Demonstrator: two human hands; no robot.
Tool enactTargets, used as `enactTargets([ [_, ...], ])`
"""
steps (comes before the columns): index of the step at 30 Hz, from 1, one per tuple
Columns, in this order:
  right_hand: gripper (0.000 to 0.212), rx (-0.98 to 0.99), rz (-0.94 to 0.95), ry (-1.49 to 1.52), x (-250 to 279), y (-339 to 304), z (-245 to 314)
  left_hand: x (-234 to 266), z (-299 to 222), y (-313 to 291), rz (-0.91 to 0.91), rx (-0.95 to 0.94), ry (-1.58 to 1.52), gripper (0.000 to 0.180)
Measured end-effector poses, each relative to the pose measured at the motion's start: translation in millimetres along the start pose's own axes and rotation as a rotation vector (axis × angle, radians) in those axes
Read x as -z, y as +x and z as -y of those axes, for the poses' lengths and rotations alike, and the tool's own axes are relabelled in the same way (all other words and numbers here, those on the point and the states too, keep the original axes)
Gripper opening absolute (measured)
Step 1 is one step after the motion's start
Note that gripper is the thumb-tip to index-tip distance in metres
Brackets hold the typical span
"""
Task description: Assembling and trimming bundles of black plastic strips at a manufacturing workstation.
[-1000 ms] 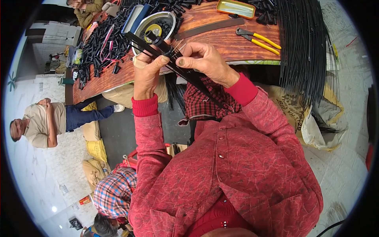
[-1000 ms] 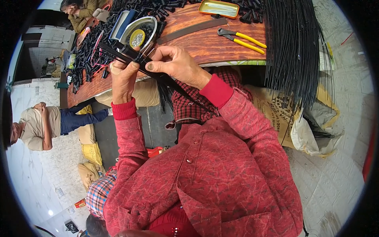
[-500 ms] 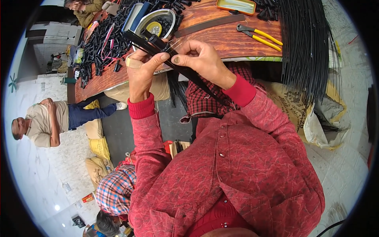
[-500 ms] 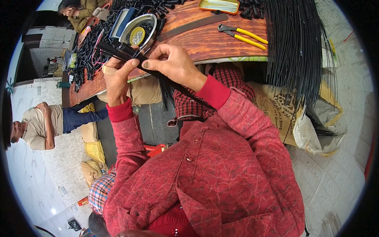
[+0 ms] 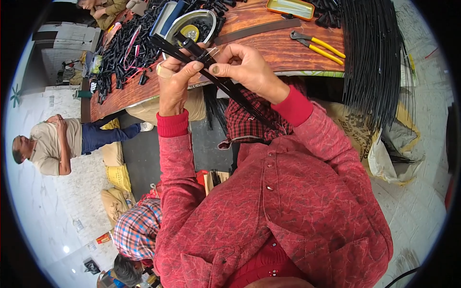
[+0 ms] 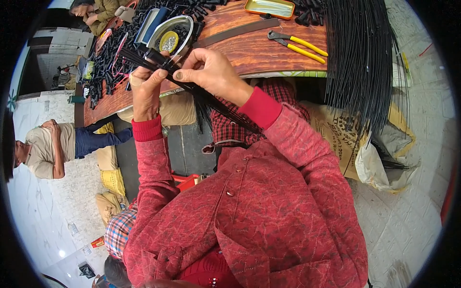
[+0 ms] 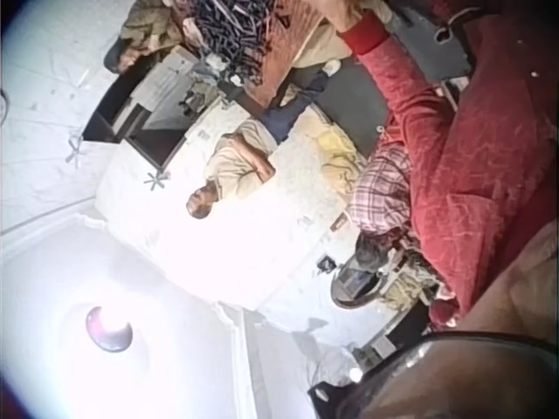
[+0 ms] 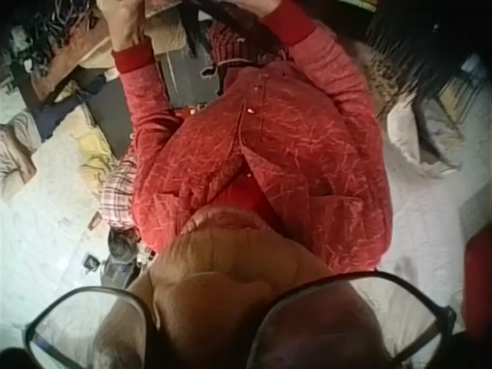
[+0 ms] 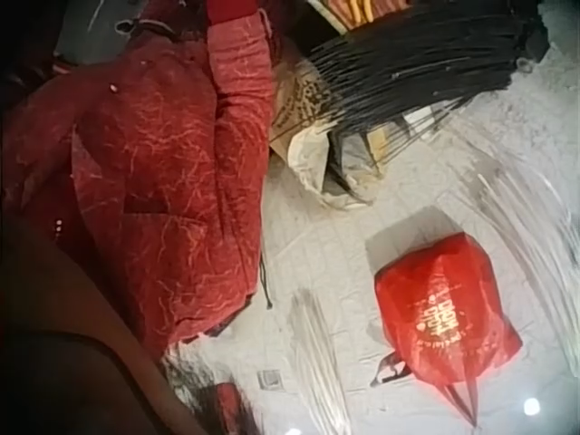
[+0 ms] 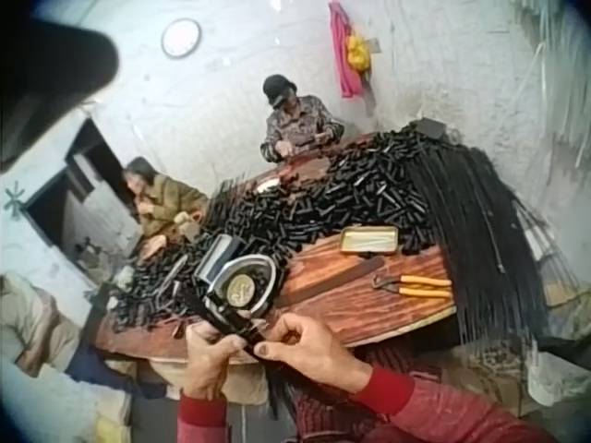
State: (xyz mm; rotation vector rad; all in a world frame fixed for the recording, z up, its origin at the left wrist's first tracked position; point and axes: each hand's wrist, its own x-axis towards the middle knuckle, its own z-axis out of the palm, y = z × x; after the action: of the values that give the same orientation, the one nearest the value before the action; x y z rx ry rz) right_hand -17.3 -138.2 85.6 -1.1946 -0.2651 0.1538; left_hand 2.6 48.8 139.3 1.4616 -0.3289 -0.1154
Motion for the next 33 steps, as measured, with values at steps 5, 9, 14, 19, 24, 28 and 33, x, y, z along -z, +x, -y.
enactTargets([
  [5, 0.022, 0.098, -0.188, -0.22, -7, 2, -5, -1, 8, 2, -0.013, 0.037, -0.062, 0.036],
  [9, 0.022, 0.089, -0.201, -0.195, -5, 4, -5, -10, 2, 0, -0.025, 0.038, -0.062, 0.037],
  [14, 0.026, 0.083, -0.206, -0.185, -6, 5, -5, -21, -8, -1, -0.079, 0.083, 0.098, 0.04],
  [19, 0.031, 0.001, -0.172, -0.058, -2, 7, -6, -29, -17, -4, -0.096, 0.12, 0.086, 0.038],
  [24, 0.025, -0.083, -0.018, 0.027, 5, 10, -2, -31, -19, -3, -0.092, 0.123, 0.098, 0.037],
  [28, 0.024, 0.009, -0.04, -0.07, -2, 2, 6, -26, -24, -4, -0.072, 0.105, 0.092, 0.04],
  [33, 0.018, 0.096, -0.072, -0.105, -13, -4, 17, -16, -30, 0, -0.002, 0.022, 0.008, 0.046],
])
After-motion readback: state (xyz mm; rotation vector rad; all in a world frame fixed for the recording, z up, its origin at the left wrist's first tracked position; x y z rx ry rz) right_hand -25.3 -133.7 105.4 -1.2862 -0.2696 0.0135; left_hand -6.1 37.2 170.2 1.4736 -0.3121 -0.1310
